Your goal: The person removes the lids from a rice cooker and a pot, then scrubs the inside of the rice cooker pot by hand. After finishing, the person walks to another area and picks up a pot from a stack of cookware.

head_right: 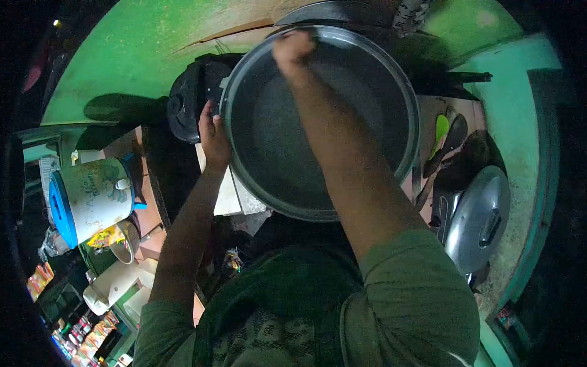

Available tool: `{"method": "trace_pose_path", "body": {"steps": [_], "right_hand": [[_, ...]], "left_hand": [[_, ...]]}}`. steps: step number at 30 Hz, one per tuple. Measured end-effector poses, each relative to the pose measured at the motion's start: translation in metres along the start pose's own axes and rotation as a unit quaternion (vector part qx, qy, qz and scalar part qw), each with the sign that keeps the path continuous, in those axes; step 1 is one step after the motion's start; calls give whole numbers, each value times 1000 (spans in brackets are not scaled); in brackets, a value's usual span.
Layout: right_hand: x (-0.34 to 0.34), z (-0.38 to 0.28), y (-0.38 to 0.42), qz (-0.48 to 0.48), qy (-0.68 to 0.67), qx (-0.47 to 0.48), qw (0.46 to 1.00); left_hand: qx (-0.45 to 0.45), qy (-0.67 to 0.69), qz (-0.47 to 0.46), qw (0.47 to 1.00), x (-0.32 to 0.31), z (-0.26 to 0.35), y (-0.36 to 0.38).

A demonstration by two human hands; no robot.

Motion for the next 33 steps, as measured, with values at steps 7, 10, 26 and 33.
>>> {"method": "trace_pose_path", "body": {"steps": [7,10,26,33], "right_hand": [[43,190,-75,81,-49,-194,976],[60,126,-32,79,-209,-251,942],[7,1,5,15,-92,50,994],[163,134,-8,-166,362,359,844]], "left_hand": [[-4,-78,-16,997,-2,11,-4],[-7,-56,-13,998,-1,7,-4],[-50,-55,-21,997,3,-14,-7],[-14,-89,-33,995,2,-8,-9]]}}
Point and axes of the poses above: each hand's wrist, its own y-axis away from the middle knuckle, its own x-axis out of the back of the hand, z = x × y, the point moved 5 cm from there along -y, towards the middle knuckle, and after that the axes turned 13 degrees about y, right-handed, at the moved point
